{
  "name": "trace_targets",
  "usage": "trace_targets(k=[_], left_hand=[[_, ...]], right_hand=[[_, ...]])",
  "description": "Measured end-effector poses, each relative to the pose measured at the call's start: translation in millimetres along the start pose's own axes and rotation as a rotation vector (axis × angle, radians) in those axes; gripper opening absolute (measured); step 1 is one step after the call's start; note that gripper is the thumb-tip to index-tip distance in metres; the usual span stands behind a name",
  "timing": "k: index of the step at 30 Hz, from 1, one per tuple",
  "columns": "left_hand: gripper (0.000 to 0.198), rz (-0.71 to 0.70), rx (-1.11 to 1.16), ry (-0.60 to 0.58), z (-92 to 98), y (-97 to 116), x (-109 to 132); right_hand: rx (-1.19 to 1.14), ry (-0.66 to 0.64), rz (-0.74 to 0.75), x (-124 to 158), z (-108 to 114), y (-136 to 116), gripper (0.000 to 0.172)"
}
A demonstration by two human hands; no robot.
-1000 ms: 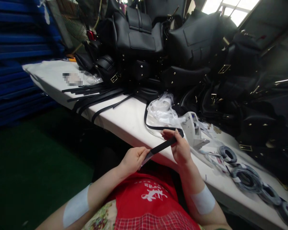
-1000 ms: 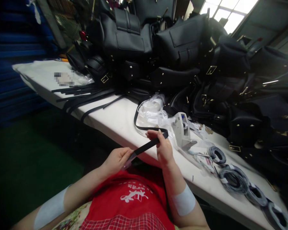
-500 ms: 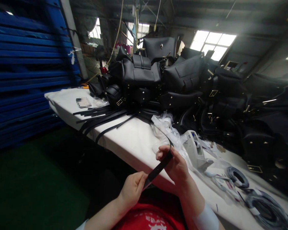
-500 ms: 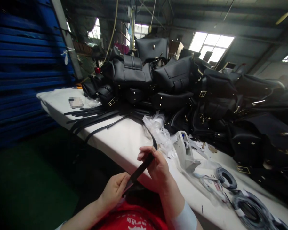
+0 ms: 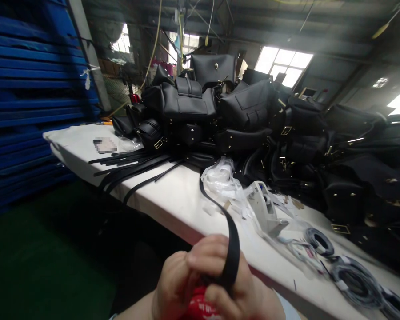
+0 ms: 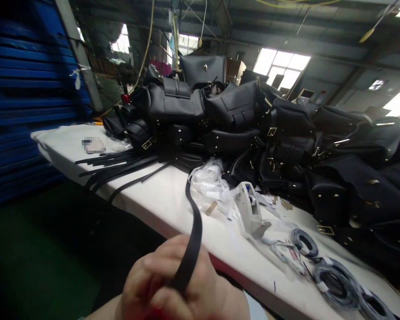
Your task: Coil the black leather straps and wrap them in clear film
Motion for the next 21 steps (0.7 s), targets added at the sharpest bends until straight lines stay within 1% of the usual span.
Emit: trace_targets(k=[2,3,4,5,6,8,9,10,11,12,14,15,16,17,18,19,21], left_hand=[[0.036,0.029,-0.044,0.066,6.1,-5,-7],[0.035,0.059,-0.061,0.081,7.2,-8,-11],[0.035,0.087,-0.066,0.099,8.6,-11,-14],[0.036,0.113,-0.063,0.12,10.2,-13,-16],[0.037,0.135,-0.059,0.148,12.6,-15,-17],[0.037,0.167,-0.064,0.228,19.5,-19,-16],[0.037,0.177,-0.078,0.254,21.7,-21,-15],[0.036,0.185,-0.096,0.26,21.9,-24,-14],[0.035,0.19,-0.111,0.24,19.6,-27,-14],[0.034,0.194,-0.123,0.2,15.4,-30,-14],[0.036,0.204,-0.143,0.114,6.2,-35,-14],[0.037,0.221,-0.148,0.092,4.0,-37,-12],[0.037,0.244,-0.144,0.084,3.7,-39,-10],[0.038,0.265,-0.128,0.082,4.4,-39,-8],[0.039,0.273,-0.11,0.09,6.8,-36,-6],[0.04,0.256,-0.094,0.1,10.0,-30,-4],[0.04,0.144,-0.089,0.129,18.6,-9,-3]], right_hand=[[-0.07,0.275,-0.203,14,27,45,0.038],[-0.097,0.377,-0.302,24,32,67,0.039],[-0.116,0.433,-0.374,32,31,84,0.04],[-0.138,0.437,-0.412,35,23,97,0.04],[-0.173,0.383,-0.434,36,9,108,0.04],[-0.303,0.208,-0.47,33,-25,125,0.041],[-0.397,0.143,-0.491,32,-37,132,0.041],[-0.501,0.124,-0.509,32,-42,140,0.041],[-0.604,0.158,-0.518,31,-37,148,0.04],[-0.695,0.237,-0.52,30,-25,156,0.039],[-0.792,0.419,-0.497,27,10,165,0.035],[-0.784,0.469,-0.482,26,25,164,0.037],[-0.741,0.475,-0.463,23,37,156,0.043],[-0.663,0.445,-0.435,19,44,141,0.051],[-0.565,0.371,-0.402,15,45,120,0.058],[-0.455,0.28,-0.357,11,42,93,0.06],[-0.281,0.053,-0.276,8,25,34,0.054]])
Point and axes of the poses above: each hand's wrist, its own x-axis away from the middle knuckle, its own z-axis out of the back of the hand, y = z × x, the point moved 10 cm from there along -x, towards the middle knuckle, and after that the axes turned 8 degrees about -y, right-handed, at the moved point
